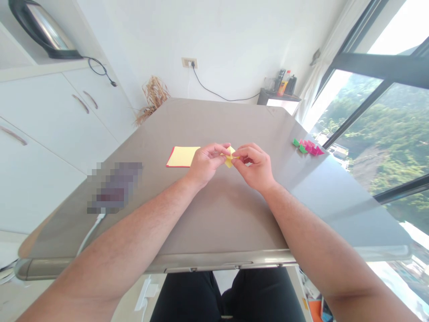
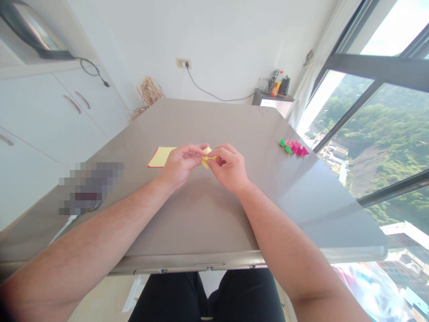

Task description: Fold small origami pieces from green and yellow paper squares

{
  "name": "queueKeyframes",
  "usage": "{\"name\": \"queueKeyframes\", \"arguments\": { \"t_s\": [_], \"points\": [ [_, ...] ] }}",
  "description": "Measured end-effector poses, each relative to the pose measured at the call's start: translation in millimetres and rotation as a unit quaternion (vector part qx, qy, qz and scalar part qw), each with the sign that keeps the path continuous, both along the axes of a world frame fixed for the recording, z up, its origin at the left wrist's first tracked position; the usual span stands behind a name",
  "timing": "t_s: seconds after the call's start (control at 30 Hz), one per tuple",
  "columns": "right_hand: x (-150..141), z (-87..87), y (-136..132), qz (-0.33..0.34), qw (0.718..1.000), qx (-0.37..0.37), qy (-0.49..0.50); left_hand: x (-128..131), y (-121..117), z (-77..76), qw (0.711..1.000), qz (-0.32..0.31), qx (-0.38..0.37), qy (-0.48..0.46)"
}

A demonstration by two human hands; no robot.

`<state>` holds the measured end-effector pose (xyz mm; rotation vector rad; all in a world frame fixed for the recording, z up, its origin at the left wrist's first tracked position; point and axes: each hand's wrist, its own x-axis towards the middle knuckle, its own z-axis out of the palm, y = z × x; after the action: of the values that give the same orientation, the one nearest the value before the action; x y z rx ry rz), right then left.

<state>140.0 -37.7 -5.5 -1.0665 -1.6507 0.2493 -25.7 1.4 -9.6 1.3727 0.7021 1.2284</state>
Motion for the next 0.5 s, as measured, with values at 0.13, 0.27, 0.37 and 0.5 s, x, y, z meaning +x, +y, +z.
{"name": "queueKeyframes", "arguments": {
  "t_s": [0.13,0.27,0.37,0.5],
  "points": [
    [0.1,0.1,-0.7,0.006,1.0,0.008,-0.009,-0.7,-0.1,-0.7,1.0,0.0,0.004,0.0],
    [1.3,-1.7,1.0,0.015,0.999,0.047,-0.023,-1.0,-0.3,-0.8,1.0,-0.003,-0.002,-0.008],
    [3.1,-4.4,4.0,0.025,0.994,0.094,-0.043,-0.5,-0.8,0.1,1.0,-0.004,-0.017,-0.016],
    [6.3,-8.6,7.5,0.025,0.99,0.119,-0.076,1.6,-1.6,2.4,0.998,-0.013,-0.055,-0.025]
  ]
}}
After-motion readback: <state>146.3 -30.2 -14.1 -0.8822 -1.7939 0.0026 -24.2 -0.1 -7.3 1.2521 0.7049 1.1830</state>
